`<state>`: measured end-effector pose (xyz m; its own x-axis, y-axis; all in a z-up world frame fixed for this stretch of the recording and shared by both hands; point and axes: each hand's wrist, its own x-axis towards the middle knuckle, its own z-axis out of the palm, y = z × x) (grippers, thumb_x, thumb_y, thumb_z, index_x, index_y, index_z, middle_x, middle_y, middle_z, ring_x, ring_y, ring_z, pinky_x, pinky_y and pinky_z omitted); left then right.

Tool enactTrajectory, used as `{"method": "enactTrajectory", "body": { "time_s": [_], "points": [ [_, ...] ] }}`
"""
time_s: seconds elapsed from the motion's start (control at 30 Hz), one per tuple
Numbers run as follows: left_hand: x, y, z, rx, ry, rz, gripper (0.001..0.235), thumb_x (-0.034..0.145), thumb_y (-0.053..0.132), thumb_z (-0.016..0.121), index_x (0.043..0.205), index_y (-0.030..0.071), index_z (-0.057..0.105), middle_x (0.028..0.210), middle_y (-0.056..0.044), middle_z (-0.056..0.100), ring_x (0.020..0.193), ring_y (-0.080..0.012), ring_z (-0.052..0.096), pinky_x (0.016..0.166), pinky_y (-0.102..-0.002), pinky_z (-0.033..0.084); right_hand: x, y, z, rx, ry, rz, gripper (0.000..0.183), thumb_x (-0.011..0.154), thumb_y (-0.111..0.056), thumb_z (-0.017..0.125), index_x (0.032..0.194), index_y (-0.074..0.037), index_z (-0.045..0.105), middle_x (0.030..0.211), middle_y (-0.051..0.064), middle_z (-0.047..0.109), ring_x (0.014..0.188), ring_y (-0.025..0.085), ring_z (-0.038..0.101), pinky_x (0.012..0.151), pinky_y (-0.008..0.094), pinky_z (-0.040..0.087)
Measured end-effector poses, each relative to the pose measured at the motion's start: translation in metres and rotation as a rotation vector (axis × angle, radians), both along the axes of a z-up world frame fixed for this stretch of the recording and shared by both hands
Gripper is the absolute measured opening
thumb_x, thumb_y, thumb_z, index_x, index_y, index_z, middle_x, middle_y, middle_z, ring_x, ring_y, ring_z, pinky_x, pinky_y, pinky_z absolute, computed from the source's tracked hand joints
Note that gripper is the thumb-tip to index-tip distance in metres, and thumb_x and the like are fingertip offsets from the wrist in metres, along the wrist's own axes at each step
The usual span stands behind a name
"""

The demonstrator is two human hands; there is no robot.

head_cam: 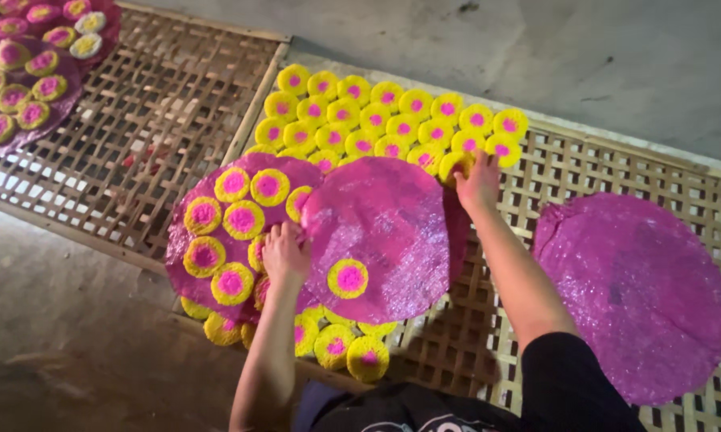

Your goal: The person places small yellow and pink circular items onto a large pink circular base laid on a woven bamboo mat. The person repeatedly picks up the small circles and arranges them in rows on the mat, occasionally adjusting the position of the pink base.

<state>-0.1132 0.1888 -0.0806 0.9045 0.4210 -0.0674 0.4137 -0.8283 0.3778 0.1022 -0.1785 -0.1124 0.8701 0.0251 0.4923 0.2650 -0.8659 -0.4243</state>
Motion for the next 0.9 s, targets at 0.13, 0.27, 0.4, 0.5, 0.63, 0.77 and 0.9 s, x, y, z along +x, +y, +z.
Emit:
{"method": "enactTrajectory", "body": {
  "time_s": [0.13, 0.27, 0.4, 0.5, 0.63, 0.77, 0.9],
  "points": [
    [-0.007, -0.005, 0.007, -0.074, -0.392, -0.102, 0.024, 0.090, 0.022, 0.073, 0.105, 0.007, 0.061, 0.103, -0.017, 0.065, 0.100, -0.0365, 0.065, 0.084, -0.049, 0.053, -0.080, 0.051, 0.049, 0.255, 0.470, 0.238, 0.033, 0.088, -0.024, 0.078, 0.116, -0.011, 0.065, 0.103, 0.008, 0.070, 0.097, 0.026, 0.068, 0.090, 0.040, 0.054],
    [-0.028, -0.008, 0.014, -0.443, -0.168, 0.044, 0.031, 0.093, 0.029, 0.071, 0.108, 0.007, 0.056, 0.086, -0.012, 0.070, 0.070, -0.0283, 0.070, 0.065, -0.047, 0.057, -0.191, 0.105, 0.052, 0.088, 0.590, 0.881, 0.032, 0.082, -0.027, 0.081, 0.107, -0.009, 0.072, 0.111, 0.011, 0.066, 0.104, 0.030, 0.066, 0.090, 0.041, 0.054],
    [-0.058, -0.012, 0.022, -0.518, 0.097, -0.055, 0.025, 0.102, 0.028, 0.064, 0.111, 0.006, 0.061, 0.088, -0.017, 0.072, 0.073, -0.0345, 0.067, 0.066, -0.050, 0.055, -0.231, 0.126, 0.048, 0.293, 0.577, 0.670, 0.037, 0.090, -0.030, 0.078, 0.118, -0.006, 0.070, 0.122, 0.015, 0.065, 0.108, 0.030, 0.066, 0.093, 0.042, 0.054],
    [-0.060, -0.036, 0.022, -1.261, 0.171, 0.034, 0.032, 0.103, 0.023, 0.054, 0.133, 0.011, 0.055, 0.114, -0.010, 0.069, 0.094, -0.0250, 0.067, 0.087, -0.044, 0.055, -0.236, 0.124, 0.042, 0.450, 0.661, 0.518, 0.042, 0.086, -0.027, 0.080, 0.121, -0.005, 0.069, 0.110, 0.014, 0.068, 0.096, 0.025, 0.069, 0.086, 0.037, 0.057],
    [-0.061, -0.059, 0.021, -1.835, -0.007, -0.130, 0.053, 0.102, 0.019, 0.056, 0.152, 0.007, 0.044, 0.141, -0.010, 0.058, 0.129, -0.0190, 0.057, 0.112, -0.044, 0.043, -0.239, 0.099, 0.007, 1.132, 1.174, 0.245, 0.038, 0.093, -0.017, 0.072, 0.130, -0.012, 0.065, 0.092, 0.011, 0.073, 0.076, 0.020, 0.064, 0.069, 0.036, 0.054],
    [-0.053, -0.040, 0.025, -1.318, 0.159, 0.282, 0.060, 0.100, 0.034, 0.057, 0.155, 0.013, 0.045, 0.149, -0.005, 0.053, 0.136, -0.0181, 0.049, 0.113, -0.042, 0.035, -0.165, 0.017, -0.037, 1.257, 0.972, 0.177, 0.022, 0.095, -0.010, 0.069, 0.116, -0.002, 0.070, 0.094, 0.009, 0.073, 0.084, 0.020, 0.065, 0.075, 0.036, 0.053],
    [-0.063, -0.004, 0.010, -1.188, 0.099, 0.420, 0.067, 0.090, 0.038, 0.062, 0.152, 0.017, 0.050, 0.144, -0.007, 0.059, 0.130, -0.0218, 0.057, 0.108, -0.041, 0.044, -0.055, -0.069, -0.066, 1.254, 0.578, -0.141, 0.038, 0.088, -0.009, 0.074, 0.124, -0.005, 0.065, 0.108, 0.006, 0.071, 0.095, 0.018, 0.067, 0.083, 0.034, 0.055]
  ]
}}
